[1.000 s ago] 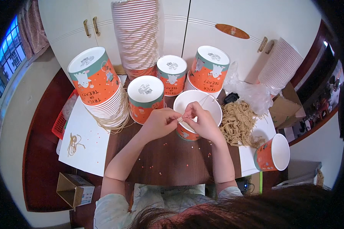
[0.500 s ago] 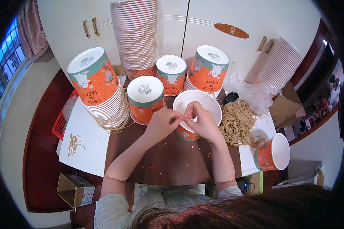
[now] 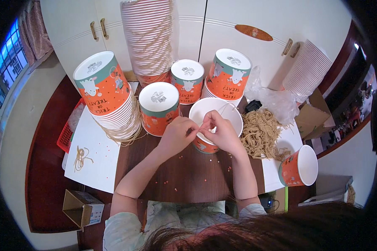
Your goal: Threading string through holes in paper cups to assemble them for a craft project.
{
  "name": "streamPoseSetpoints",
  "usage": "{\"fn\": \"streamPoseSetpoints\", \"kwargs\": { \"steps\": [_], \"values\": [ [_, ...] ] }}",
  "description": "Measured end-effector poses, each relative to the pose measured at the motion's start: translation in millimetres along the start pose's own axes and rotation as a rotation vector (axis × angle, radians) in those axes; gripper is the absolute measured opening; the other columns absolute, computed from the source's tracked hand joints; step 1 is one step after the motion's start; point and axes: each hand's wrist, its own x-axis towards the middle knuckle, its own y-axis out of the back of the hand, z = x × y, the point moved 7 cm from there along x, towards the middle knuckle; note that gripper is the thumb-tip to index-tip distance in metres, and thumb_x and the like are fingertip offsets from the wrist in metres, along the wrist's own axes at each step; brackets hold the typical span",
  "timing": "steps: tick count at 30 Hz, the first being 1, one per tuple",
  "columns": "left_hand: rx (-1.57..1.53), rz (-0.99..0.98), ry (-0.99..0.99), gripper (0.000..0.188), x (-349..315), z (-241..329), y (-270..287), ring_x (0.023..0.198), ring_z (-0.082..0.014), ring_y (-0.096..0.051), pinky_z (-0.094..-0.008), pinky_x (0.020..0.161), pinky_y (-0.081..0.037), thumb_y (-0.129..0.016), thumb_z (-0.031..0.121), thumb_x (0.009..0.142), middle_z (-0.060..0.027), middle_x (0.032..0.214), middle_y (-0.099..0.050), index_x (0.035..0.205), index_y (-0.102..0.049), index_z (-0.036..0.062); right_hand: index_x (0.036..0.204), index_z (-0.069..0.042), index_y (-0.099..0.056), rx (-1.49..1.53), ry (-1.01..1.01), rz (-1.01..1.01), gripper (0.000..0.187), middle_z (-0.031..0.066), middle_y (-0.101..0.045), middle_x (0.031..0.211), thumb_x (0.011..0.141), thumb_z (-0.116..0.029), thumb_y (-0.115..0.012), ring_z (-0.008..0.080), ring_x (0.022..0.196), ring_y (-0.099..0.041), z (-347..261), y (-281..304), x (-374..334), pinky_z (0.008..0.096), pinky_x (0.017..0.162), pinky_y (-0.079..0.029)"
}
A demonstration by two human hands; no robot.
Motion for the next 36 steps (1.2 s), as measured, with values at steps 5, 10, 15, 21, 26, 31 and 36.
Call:
{"fn": "streamPoseSetpoints", "kwargs": {
  "steps": [5,10,15,21,26,31,36],
  "values": [
    [-0.202,-0.144,0.129,0.010,-1,-18,-9,0.073,-0.0103,-0.049,-0.0231,0.063,-0.040,-0.063,0.008,0.074,-0.0047,0.090,-0.048,0.083,-0.058,0.0043,0.091,-0.003,-0.046,-0.066,0.074,-0.008,0.023,0.0076,-0.057,0.072,0.073,-0.006,-0.061,0.0180,0.067,-0.060,-4,0,0,0.0283,0.060,-0.047],
    [-0.445,-0.267,0.388,0.011,-4,-33,-17,0.074,-0.0058,-0.044,-0.0211,0.066,-0.038,-0.062,0.012,0.077,-0.0017,0.095,-0.045,0.084,-0.057,0.0038,0.091,-0.005,-0.050,-0.077,0.013,-0.068,0.022,0.0049,-0.056,0.069,0.073,-0.009,-0.062,0.0170,0.060,-0.057,-2,2,-1,0.0280,0.055,-0.044],
    [-0.823,-0.295,0.562,0.007,-8,-35,-22,0.063,-0.0032,-0.039,-0.0181,0.060,-0.034,-0.059,0.013,0.080,0.0053,0.079,-0.049,0.082,-0.057,0.0072,0.086,-0.007,-0.054,-0.109,-0.004,-0.092,0.019,0.0023,-0.055,0.067,0.072,-0.013,-0.065,0.0139,0.053,-0.052,-8,4,-1,0.0262,0.050,-0.041],
    [-0.976,-0.361,0.706,0.013,-12,-32,-23,0.056,0.0002,-0.038,-0.0152,0.048,-0.027,-0.061,0.019,0.078,0.0070,0.070,-0.052,0.086,-0.061,0.0081,0.081,-0.007,-0.056,-0.046,0.079,-0.036,0.018,0.0012,-0.054,0.064,0.070,-0.014,-0.068,0.0106,0.051,-0.048,-17,5,-2,0.0242,0.048,-0.039],
    [-0.983,-0.342,0.720,0.014,-12,-32,-23,0.054,0.0003,-0.037,-0.0153,0.047,-0.027,-0.062,0.019,0.078,0.0072,0.070,-0.053,0.086,-0.061,0.0079,0.079,-0.005,-0.057,-0.037,0.018,-0.033,0.017,0.0021,-0.055,0.064,0.070,-0.012,-0.069,0.0102,0.050,-0.046,-15,5,-1,0.0240,0.047,-0.038],
    [-0.962,-0.315,0.761,0.014,-14,-35,-23,0.053,0.0005,-0.036,-0.0151,0.046,-0.027,-0.062,0.020,0.078,0.0074,0.069,-0.053,0.086,-0.061,0.0085,0.078,-0.003,-0.058,-0.041,0.128,0.006,0.012,0.0044,-0.056,0.066,0.073,-0.010,-0.066,0.0109,0.051,-0.047,-16,4,-1,0.0245,0.048,-0.039],
    [-0.796,-0.296,0.624,0.014,-4,-23,-10,0.063,-0.0048,-0.043,-0.0191,0.054,-0.034,-0.063,0.014,0.075,0.0021,0.081,-0.054,0.085,-0.061,0.0048,0.079,-0.003,-0.058,-0.031,0.077,0.030,0.009,0.0056,-0.057,0.066,0.075,-0.010,-0.063,0.0117,0.054,-0.049,-8,7,-1,0.0252,0.051,-0.040]
  ]
}}
